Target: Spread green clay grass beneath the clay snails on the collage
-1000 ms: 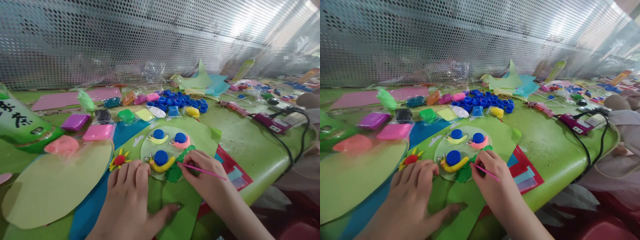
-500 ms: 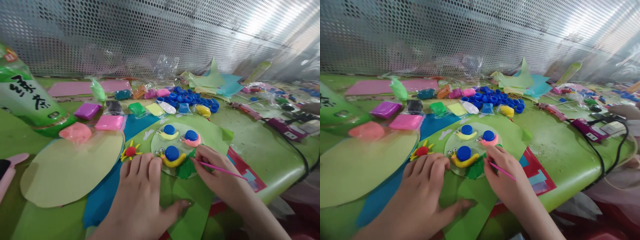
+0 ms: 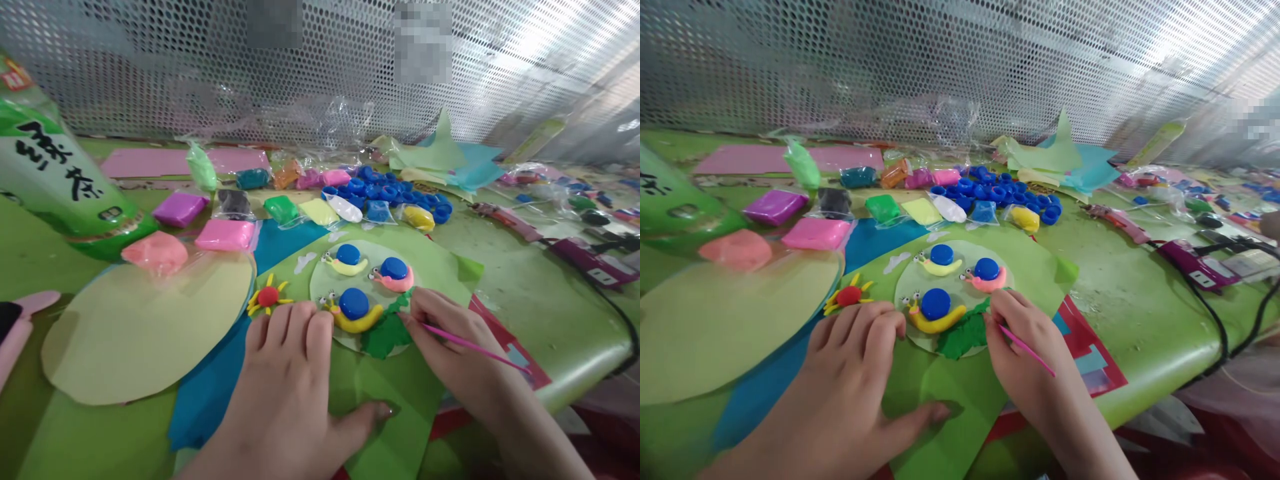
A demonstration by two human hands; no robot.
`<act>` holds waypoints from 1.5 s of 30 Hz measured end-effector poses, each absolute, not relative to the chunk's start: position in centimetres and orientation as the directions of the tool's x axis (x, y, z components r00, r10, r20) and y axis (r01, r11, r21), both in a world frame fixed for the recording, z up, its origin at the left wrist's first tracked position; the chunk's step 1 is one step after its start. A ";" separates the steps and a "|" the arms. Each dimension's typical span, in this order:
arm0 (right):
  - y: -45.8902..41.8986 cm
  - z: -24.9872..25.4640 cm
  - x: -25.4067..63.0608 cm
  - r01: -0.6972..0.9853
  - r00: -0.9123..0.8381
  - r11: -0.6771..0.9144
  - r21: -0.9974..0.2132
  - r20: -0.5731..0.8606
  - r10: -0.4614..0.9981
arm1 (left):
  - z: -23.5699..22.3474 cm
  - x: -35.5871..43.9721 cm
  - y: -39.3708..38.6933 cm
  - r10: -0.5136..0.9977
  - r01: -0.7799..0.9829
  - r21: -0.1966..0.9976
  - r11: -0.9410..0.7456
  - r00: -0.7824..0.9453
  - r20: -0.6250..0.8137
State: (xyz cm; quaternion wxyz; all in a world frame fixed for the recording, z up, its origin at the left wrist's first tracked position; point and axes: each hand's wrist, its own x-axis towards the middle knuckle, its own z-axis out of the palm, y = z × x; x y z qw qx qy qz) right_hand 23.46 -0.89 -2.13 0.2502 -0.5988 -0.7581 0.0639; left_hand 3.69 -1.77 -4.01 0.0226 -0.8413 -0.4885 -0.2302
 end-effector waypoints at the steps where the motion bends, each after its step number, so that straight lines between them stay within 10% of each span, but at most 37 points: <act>1: -1.0 -2.1 23.6 0.875 -0.155 0.268 -0.403 0.292 0.944 | -4.0 3.7 -1.8 0.814 0.833 0.189 -0.519 0.416 0.405; 38: -0.6 -2.5 23.8 0.913 -0.162 0.293 -0.283 0.407 0.899 | -3.8 3.9 -1.9 0.827 0.839 0.213 -0.501 0.393 0.402; 45: -1.0 -3.2 24.7 0.849 0.010 0.214 -0.484 0.419 0.908 | -3.9 3.7 -2.0 0.831 0.838 0.224 -0.498 0.387 0.399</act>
